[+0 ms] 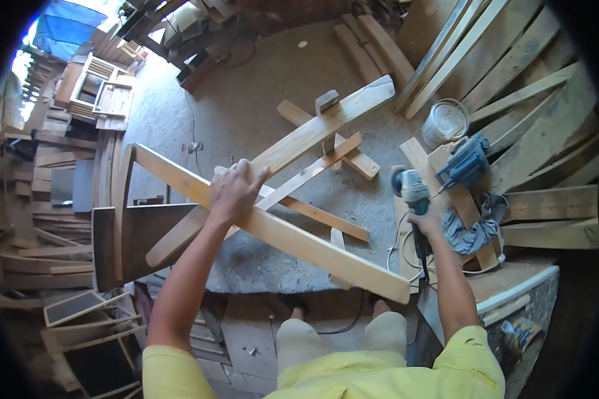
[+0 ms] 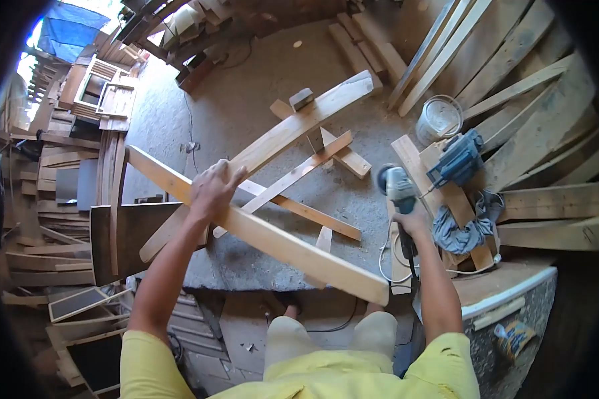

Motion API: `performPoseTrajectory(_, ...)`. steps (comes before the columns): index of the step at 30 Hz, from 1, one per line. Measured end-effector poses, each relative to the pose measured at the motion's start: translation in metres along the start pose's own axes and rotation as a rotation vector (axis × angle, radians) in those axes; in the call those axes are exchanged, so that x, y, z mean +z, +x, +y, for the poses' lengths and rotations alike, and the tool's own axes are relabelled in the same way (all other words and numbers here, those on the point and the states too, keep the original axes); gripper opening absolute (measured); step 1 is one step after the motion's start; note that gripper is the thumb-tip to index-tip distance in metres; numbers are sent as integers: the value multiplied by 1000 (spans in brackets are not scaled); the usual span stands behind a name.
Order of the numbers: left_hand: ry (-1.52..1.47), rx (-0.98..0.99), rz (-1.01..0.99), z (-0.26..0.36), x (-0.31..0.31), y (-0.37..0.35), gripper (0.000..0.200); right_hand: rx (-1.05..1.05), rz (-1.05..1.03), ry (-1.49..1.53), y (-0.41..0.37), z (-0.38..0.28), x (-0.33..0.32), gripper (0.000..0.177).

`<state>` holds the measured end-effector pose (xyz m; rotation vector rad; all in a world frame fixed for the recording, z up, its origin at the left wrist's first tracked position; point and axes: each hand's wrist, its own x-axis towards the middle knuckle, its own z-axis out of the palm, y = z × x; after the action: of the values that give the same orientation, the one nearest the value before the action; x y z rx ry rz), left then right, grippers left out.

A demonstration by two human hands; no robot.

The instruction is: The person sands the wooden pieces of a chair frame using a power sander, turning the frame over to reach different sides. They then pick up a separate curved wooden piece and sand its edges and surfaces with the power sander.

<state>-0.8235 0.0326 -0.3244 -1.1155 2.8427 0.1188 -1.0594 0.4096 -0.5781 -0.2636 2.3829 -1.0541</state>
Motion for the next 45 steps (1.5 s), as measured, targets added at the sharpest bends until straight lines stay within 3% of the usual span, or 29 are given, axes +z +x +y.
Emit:
performPoseTrajectory(3, 50, -58, -49, 3, 0, 6, 63, -197, -86, -142, 52, 4, 59, 70)
performPoseTrajectory(9, 31, -61, 12, 1, 9, 10, 59, -212, -403, -424, 107, -48, 157, 69)
performPoseTrajectory(17, 39, -17, 36, -9, 20, 13, 51, -350, -548, -489, 153, -73, 257, 65)
performPoseTrajectory(22, 46, 7, 35, -10, 20, 13, 50, -285, -536, -516, 182, -72, 254, 58)
performPoseTrajectory(26, 12, 20, 13, -11, 20, 14, 49, -224, -438, -463, 216, -37, 232, 66)
performPoseTrajectory(28, 23, 28, 26, -12, 20, 14, 49, -258, -239, -321, 225, -31, 219, 69)
performPoseTrajectory(29, 21, 26, 25, -12, 19, 15, 49, -138, -242, -309, 228, -37, 210, 70)
performPoseTrajectory(32, 14, 18, 17, -11, 18, 15, 48, -73, -195, -324, 237, -37, 211, 69)
performPoseTrajectory(37, 13, 15, 8, -9, 17, 15, 47, -162, -407, -469, 199, -62, 220, 60)
performPoseTrajectory(45, 13, 41, 35, -13, 20, 14, 49, -234, -466, -511, 186, -83, 255, 56)
